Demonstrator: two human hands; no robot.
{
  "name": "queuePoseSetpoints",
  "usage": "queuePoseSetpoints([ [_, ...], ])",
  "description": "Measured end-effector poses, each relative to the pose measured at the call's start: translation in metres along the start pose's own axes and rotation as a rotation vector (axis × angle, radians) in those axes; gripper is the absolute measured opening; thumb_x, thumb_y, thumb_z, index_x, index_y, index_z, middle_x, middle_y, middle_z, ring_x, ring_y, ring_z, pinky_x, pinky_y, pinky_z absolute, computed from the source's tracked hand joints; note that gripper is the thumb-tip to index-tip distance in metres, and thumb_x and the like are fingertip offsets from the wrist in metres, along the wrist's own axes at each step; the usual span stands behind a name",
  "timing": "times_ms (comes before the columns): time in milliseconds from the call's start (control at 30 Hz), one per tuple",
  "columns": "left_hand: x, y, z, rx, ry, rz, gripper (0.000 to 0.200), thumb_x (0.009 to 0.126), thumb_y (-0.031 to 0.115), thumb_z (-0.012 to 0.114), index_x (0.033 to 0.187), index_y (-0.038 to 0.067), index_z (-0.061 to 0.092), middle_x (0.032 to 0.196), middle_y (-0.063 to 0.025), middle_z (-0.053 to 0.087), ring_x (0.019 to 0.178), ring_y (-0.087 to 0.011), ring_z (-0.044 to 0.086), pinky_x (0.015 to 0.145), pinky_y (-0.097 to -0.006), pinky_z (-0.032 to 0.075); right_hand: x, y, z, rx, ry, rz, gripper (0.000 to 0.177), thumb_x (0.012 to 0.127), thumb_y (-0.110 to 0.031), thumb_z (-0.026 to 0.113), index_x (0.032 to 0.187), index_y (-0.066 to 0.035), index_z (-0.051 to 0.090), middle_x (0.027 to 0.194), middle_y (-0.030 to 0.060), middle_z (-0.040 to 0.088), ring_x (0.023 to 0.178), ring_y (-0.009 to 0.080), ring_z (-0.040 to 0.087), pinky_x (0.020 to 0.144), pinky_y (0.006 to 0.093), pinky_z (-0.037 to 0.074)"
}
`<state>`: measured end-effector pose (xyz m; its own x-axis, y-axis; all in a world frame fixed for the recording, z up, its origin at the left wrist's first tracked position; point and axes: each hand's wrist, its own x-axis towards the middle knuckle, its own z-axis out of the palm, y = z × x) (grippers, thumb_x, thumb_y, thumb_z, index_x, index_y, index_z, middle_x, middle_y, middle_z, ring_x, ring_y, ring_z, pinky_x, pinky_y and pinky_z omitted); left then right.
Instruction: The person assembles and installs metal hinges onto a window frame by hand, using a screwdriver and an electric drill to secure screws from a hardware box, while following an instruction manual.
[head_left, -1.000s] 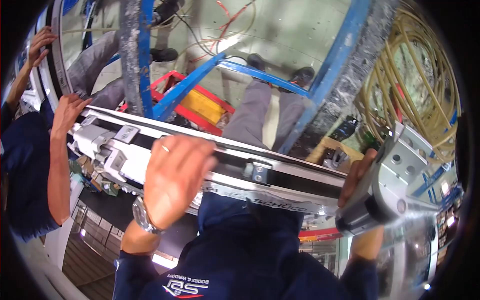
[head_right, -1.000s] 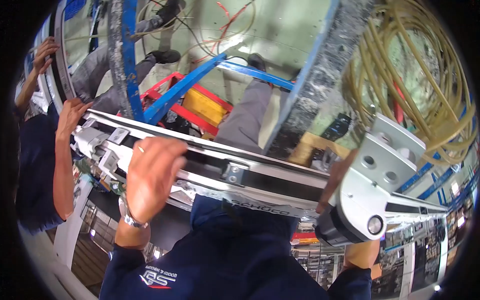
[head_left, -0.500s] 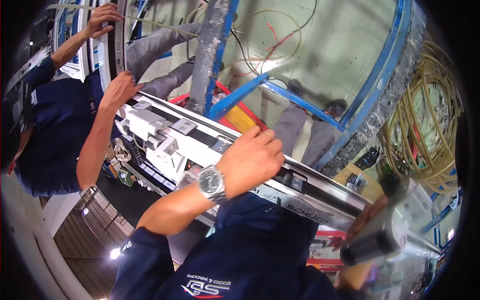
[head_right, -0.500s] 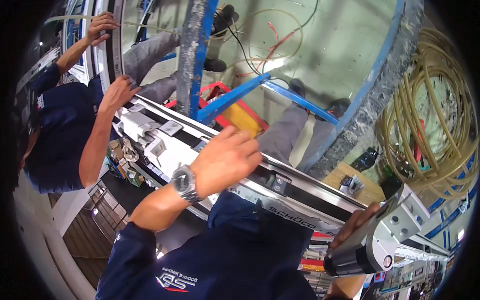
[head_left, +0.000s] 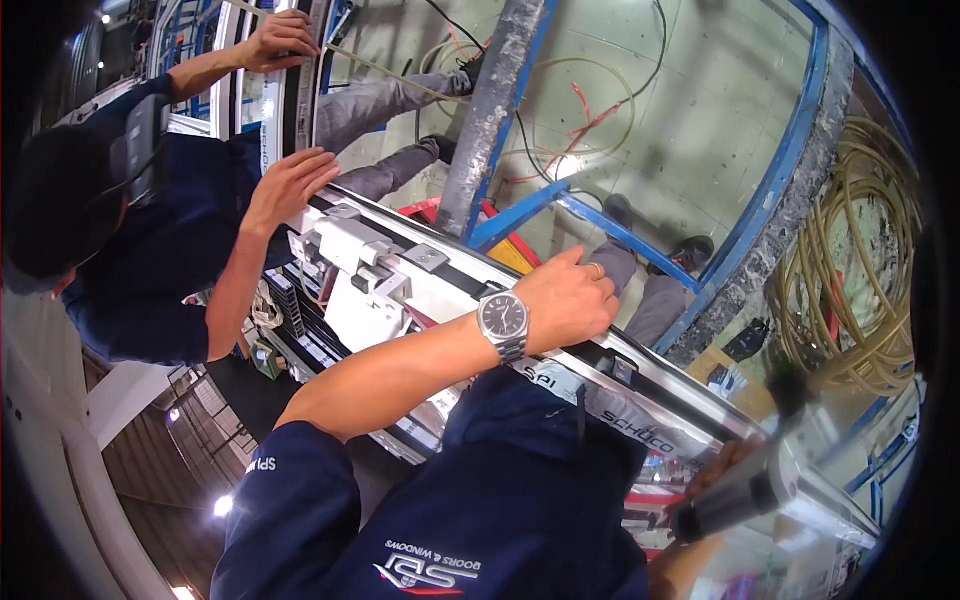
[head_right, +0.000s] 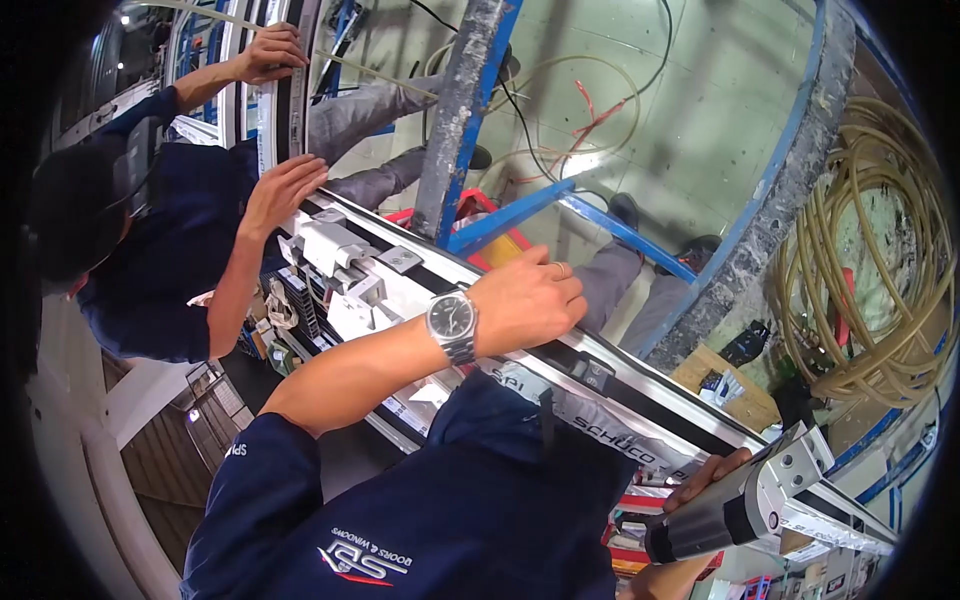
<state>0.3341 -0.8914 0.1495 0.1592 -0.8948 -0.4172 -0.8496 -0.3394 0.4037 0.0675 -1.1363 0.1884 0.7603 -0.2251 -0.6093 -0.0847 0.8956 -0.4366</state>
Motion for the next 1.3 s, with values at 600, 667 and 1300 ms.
queuePoseSetpoints([
  [600, 0.011, -0.013, -0.004, -0.279, -0.156, 0.021, 0.012, 0.078, 0.019, 0.069, 0.084, 0.008, 0.068, 0.084, -0.0086, 0.066, 0.083, -0.0320, 0.066, 0.073, -0.0459, 0.051, -0.012, 0.008, -0.008, -0.129, -0.035, -0.056, 0.035, 0.102, -0.035, 0.052, 0.101, -0.001, 0.045, 0.068, 0.0173, 0.055, 0.048, 0.0266, 0.057, 0.038, 0.0340, 0.051],
  [667, 0.011, -0.013, -0.006, -0.290, -0.149, 0.044, 0.011, 0.079, 0.018, 0.069, 0.084, 0.008, 0.068, 0.085, -0.0076, 0.065, 0.083, -0.0319, 0.066, 0.073, -0.0462, 0.051, -0.014, 0.013, -0.011, -0.193, 0.012, -0.089, 0.032, 0.101, -0.033, 0.053, 0.099, -0.001, 0.046, 0.064, 0.0165, 0.054, 0.045, 0.0284, 0.056, 0.036, 0.0337, 0.050],
  [1300, 0.027, -0.030, 0.004, -0.731, -0.442, -0.106, 0.022, 0.085, 0.021, 0.072, 0.094, 0.001, 0.074, 0.089, -0.0165, 0.072, 0.083, -0.0315, 0.069, 0.076, -0.0384, 0.053, -0.010, 0.014, -0.016, 0.177, -0.111, -0.079, 0.041, 0.100, -0.035, 0.054, 0.103, 0.005, 0.046, 0.075, 0.0244, 0.060, 0.061, 0.0385, 0.068, 0.068, 0.0518, 0.061],
])
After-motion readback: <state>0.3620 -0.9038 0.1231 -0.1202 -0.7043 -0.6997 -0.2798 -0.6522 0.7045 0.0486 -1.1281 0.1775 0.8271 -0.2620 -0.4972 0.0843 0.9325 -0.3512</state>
